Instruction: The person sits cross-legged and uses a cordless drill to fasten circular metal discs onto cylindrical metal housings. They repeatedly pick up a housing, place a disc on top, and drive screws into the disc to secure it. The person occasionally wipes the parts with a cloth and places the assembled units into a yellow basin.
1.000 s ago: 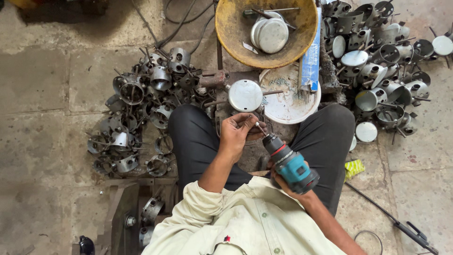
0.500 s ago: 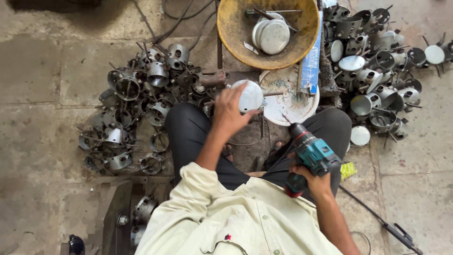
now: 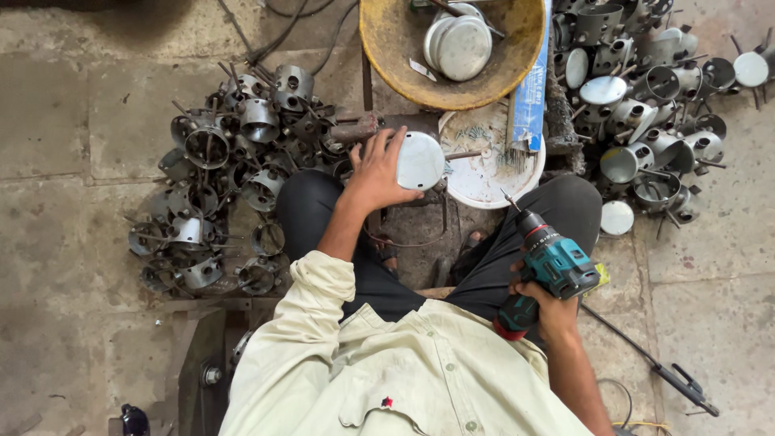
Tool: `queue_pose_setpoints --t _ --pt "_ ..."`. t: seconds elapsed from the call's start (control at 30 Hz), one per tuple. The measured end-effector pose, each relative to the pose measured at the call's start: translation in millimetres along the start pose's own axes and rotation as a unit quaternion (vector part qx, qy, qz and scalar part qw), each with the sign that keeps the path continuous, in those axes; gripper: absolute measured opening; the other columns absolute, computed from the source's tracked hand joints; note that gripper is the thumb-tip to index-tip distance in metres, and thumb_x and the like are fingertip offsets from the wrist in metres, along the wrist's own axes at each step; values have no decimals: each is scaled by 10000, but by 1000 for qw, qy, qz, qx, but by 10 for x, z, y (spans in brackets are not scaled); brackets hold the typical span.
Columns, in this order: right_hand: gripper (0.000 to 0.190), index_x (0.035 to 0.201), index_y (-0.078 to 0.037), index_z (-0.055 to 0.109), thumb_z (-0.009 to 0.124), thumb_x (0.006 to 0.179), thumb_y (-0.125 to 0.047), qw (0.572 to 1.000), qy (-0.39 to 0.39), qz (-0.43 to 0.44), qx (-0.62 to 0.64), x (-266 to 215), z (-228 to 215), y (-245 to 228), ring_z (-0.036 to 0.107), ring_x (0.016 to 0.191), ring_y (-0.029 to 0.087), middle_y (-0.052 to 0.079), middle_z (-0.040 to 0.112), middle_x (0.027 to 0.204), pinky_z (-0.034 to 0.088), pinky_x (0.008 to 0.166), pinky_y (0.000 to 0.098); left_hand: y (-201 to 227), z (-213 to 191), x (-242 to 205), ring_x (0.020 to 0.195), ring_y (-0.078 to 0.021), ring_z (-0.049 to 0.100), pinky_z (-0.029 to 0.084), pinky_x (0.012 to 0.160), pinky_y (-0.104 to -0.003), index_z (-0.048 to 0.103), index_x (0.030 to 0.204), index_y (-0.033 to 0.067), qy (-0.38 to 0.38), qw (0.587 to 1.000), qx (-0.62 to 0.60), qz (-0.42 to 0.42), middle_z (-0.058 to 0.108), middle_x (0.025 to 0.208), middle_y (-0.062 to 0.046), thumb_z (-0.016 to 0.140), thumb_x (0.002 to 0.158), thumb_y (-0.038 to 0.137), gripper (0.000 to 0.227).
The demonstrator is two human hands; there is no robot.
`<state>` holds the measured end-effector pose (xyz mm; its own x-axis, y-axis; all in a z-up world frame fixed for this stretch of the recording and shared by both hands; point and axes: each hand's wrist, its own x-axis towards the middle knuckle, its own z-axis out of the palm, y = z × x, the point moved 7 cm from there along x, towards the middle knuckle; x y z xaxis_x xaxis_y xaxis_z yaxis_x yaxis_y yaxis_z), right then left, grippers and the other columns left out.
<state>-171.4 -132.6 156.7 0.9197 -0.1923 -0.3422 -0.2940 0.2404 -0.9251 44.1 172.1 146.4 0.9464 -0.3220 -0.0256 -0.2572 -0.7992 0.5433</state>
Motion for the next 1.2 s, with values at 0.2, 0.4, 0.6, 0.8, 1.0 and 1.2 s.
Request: queue_pose_setpoints --t 0.2,0.4,0.6,0.8,1.0,1.2 --pt "628 1297 48 580 544 679 155 999 2 12 31 79 14 25 650 711 224 144 666 984 550 662 348 129 -176 -104 1416 -427 330 293 1113 -612 375 1520 137 35 999 37 -6 399 1501 -111 983 515 478 1223" --pt "598 1276 54 587 543 689 158 1000 1 10 18 92 2 23 654 699 217 145 694 990 559 651 344 103 -166 -62 1341 -404 438 418 1101 -504 314 1551 135 -51 995 -50 -66 339 1579 -88 989 504 345 1264" --pt "429 1152 61 642 639 728 125 995 -54 -42 -66 140 166 -26 694 732 215 150 731 992 582 669 346 191 -255 -93 1312 -439 414 403 1139 -505 281 1558 101 -15 997 -76 1 329 1566 -128 1016 492 257 1304" --pt "365 1017 -15 714 839 677 -61 898 -77 -218 -373 257 471 -308 729 754 157 91 759 868 583 720 321 543 -211 -353 1255 -414 430 381 1097 -553 317 1533 182 16 999 16 30 334 1543 -78 989 483 107 1249" --pt "385 999 -13 690 848 656 -85 905 -77 -195 -370 343 733 -357 723 715 153 77 752 817 574 700 308 667 -240 -524 1199 -374 458 412 1025 -517 334 1537 207 50 997 26 48 358 1532 -50 950 505 75 1209" --pt "447 1049 -10 689 855 638 -68 899 -94 -195 -382 316 952 -581 699 708 144 86 747 823 560 705 305 678 -230 -586 1184 -352 471 416 1031 -500 336 1543 197 70 995 15 63 368 1528 -44 938 514 79 1199"
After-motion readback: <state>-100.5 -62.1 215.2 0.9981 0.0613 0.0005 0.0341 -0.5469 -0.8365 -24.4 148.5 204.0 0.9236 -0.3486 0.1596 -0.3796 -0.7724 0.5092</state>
